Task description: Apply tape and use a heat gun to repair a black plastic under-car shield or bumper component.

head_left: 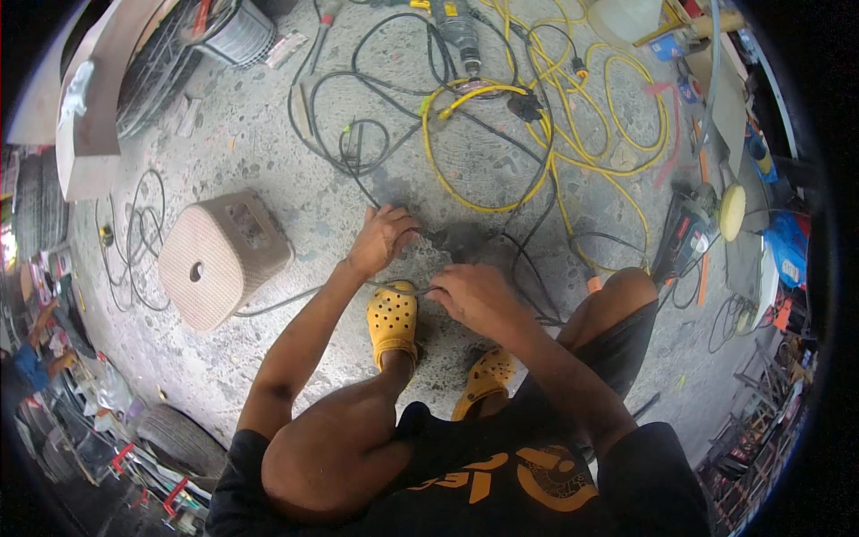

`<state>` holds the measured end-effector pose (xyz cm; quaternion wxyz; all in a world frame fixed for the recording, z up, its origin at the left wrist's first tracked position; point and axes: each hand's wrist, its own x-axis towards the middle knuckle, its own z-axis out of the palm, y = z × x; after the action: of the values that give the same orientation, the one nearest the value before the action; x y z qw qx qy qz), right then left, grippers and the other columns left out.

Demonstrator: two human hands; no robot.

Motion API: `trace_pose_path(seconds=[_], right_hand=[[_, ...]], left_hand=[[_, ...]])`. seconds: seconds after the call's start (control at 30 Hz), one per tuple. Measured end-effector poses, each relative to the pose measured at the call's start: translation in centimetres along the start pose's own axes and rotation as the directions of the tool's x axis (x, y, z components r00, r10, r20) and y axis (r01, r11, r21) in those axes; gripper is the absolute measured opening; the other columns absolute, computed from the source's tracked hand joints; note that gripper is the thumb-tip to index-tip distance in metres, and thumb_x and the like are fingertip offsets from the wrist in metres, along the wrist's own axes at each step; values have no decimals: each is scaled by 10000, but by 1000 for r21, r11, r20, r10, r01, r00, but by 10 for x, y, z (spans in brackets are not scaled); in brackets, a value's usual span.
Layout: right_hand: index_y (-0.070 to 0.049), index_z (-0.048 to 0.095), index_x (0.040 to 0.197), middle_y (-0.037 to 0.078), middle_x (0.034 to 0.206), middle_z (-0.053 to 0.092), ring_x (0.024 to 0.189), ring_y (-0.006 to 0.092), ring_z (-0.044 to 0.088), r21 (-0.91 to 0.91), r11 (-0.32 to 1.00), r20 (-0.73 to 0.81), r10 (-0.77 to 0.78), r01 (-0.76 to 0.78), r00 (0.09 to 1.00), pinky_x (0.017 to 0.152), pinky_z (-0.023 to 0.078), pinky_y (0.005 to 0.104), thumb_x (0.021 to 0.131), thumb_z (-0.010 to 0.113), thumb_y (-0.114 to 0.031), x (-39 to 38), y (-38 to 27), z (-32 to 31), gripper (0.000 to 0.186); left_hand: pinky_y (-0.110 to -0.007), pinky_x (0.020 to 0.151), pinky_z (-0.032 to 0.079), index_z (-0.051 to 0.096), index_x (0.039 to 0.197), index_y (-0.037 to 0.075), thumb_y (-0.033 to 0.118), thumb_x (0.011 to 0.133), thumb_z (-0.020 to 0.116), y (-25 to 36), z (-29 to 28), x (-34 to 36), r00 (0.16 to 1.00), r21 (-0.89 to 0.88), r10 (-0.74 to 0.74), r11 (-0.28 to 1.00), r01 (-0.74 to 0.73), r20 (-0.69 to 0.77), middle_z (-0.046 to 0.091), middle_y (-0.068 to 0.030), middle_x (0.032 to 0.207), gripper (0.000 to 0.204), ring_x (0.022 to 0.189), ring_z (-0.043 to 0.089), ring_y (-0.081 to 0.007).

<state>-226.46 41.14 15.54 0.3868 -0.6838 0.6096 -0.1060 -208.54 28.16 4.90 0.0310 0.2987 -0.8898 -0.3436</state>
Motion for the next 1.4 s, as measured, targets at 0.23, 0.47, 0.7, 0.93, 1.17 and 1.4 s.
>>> trace_pose_path(seconds=[0.23, 0.47, 0.7, 0.93, 1.17, 1.4], right_hand=[[-75, 651, 987, 97, 981, 591, 819, 313, 635, 84, 974, -164, -195, 211, 967, 704, 515, 419, 880, 623, -220, 55, -73, 25, 182], [-78, 600, 1138, 115, 1124, 544, 753, 264, 637, 389, 895, -534, 25, 219, 845, 709, 537, 338, 858, 697, -196, 97, -9, -39, 320], [-61, 554, 1233, 164, 1184, 543, 1021, 327, 577, 274, 927, -417, 353, -254, 837, 872, 489, 431, 813, 744, -234, -2, 124, 23, 492], [-50, 506, 1321, 200, 1352, 496, 1286, 365, 437, 93, 928, -220, 372, -360, 902, 1064, 347, 514, 743, 796, -243, 17, 121, 72, 676], [-84, 533, 1319, 138, 1243, 557, 1233, 369, 472, -87, 904, -104, 409, -418, 907, 1032, 359, 560, 711, 821, -337, 6, 136, 62, 718], [-35, 610, 1182, 166, 1128, 574, 1021, 360, 598, 61, 953, 100, 289, -295, 952, 841, 506, 457, 609, 868, -402, 19, 127, 60, 728]], left_hand=[[-454, 898, 427, 672, 1059, 70, 167, 868, 644, -44, -11, -4, 996, -385, 76, 919, -87, -45, 635, -110, 1093, 216, 1014, 581, -321], [-305, 763, 480, 677, 1022, -17, 306, 964, 583, -31, -68, -43, 925, -913, 56, -145, 380, 376, 668, -86, 827, 342, 810, 621, -162], [-246, 662, 401, 611, 954, -4, 265, 966, 581, -76, -140, -30, 705, -947, -640, 285, -151, -305, 433, 31, 615, 271, 607, 417, -104], [-334, 1013, 394, 377, 1442, 5, 359, 912, 587, -200, -202, -42, 354, -964, -901, 267, -6, -251, 531, -155, 1283, 671, 1135, 531, -232], [-238, 651, 418, 590, 999, 64, 258, 1011, 523, -221, -195, -33, 382, -903, -819, 371, -217, -428, 432, 43, 695, 206, 608, 406, -70], [-307, 682, 496, 607, 1060, -18, 288, 1010, 496, -270, -261, -87, 45, -788, -799, 579, -209, -599, 619, -69, 839, 329, 642, 506, -146]])
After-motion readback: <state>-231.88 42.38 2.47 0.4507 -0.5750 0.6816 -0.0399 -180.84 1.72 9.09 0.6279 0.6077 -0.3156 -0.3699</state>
